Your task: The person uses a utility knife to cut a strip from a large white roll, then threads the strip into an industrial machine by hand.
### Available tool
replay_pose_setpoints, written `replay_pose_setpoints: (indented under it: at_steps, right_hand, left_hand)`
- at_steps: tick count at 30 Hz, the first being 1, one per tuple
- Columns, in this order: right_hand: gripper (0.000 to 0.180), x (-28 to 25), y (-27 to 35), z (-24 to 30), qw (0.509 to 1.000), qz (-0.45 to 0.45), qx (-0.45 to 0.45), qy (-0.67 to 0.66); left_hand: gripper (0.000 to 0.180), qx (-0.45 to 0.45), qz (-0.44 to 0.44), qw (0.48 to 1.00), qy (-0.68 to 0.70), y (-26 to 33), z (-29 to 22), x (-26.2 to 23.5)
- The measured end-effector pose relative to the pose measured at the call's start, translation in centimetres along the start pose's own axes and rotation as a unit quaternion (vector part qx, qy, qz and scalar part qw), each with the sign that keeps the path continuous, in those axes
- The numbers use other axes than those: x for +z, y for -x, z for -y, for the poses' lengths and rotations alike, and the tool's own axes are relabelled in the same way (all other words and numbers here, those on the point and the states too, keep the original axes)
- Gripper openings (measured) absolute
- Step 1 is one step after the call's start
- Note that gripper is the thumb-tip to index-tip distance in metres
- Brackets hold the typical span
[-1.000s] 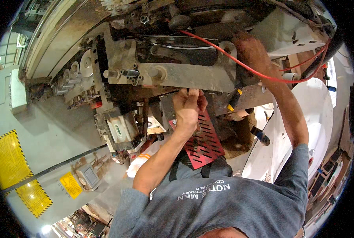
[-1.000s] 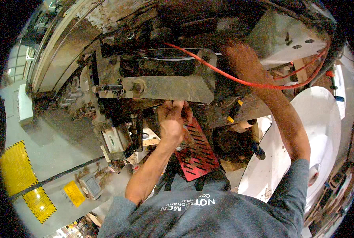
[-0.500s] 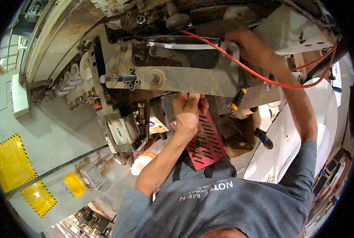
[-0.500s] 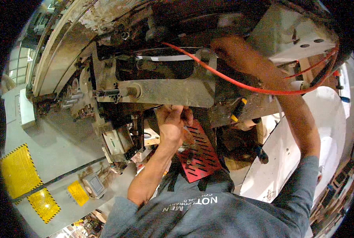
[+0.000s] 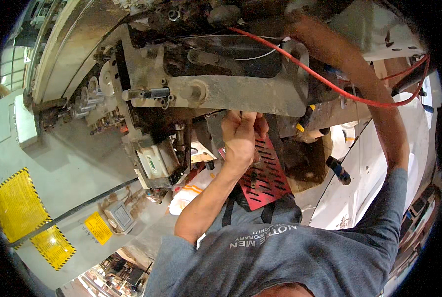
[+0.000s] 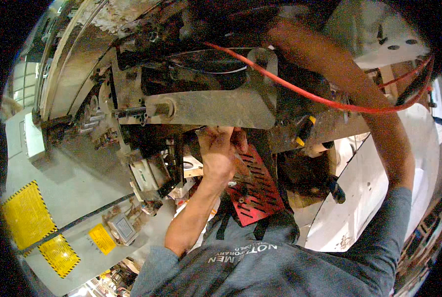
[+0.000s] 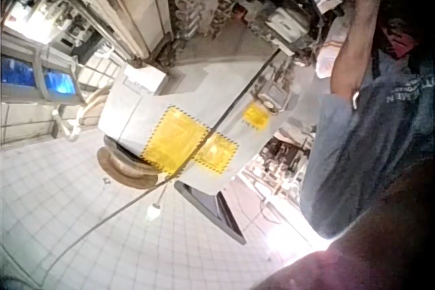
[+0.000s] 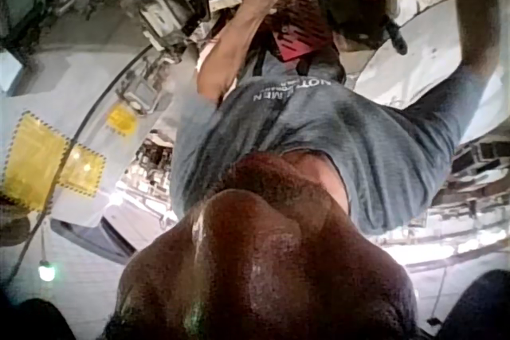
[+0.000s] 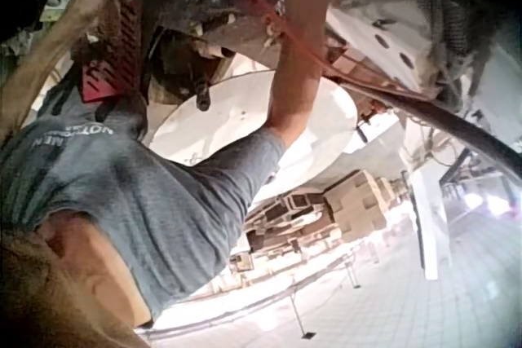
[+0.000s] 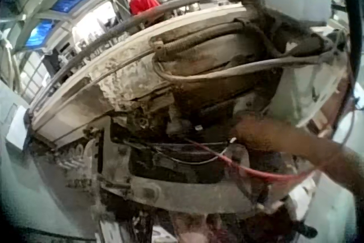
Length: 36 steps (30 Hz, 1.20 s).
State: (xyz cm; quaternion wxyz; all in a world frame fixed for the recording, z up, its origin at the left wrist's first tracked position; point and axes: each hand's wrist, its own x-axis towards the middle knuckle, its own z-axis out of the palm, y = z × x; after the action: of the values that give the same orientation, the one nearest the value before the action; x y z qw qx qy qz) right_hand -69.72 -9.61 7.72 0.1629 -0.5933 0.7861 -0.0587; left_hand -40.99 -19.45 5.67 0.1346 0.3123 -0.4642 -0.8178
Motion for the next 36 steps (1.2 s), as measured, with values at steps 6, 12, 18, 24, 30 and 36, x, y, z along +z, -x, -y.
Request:
replay_pose_setpoints:
  at_steps: [6, 12, 18, 24, 30, 36]
  right_hand:
    - [0.021, 1.6, 2.2, 3.6, 0.937, -0.325, -0.033, 0.122]
    - [0.015, 0.6, 1.4, 0.5, 0.974, -0.122, 0.018, -0.192]
    - [0.048, 0.8, 0.1, -0.7, 0.995, 0.007, 0.014, -0.102]
    - [0.053, 0.8, 0.3, 2.3, 0.993, -0.031, 0.080, -0.080]
    - [0.024, 1.0, -0.7, 0.1, 0.980, -0.123, -0.059, -0.143]
    - [0.031, 1.3, 2.1, -0.6, 0.990, -0.116, -0.067, -0.049]
  left_hand:
    - [0.025, 0.007, -0.011, 1.000, -0.002, -0.3, -0.4, 0.2]
    - [0.022, -0.016, -0.010, 0.999, -0.027, 0.0, -0.6, -0.1]
    - [0.026, -0.003, -0.004, 0.999, -0.037, -0.1, -0.9, 0.2]
    - [0.027, -0.006, 0.012, 0.999, -0.042, -0.1, -0.9, -0.3]
    - [0.023, -0.003, 0.018, 0.997, -0.073, -0.1, -1.2, -0.4]
    - [0.023, -0.009, 0.014, 0.996, -0.084, -0.4, -1.1, 0.3]
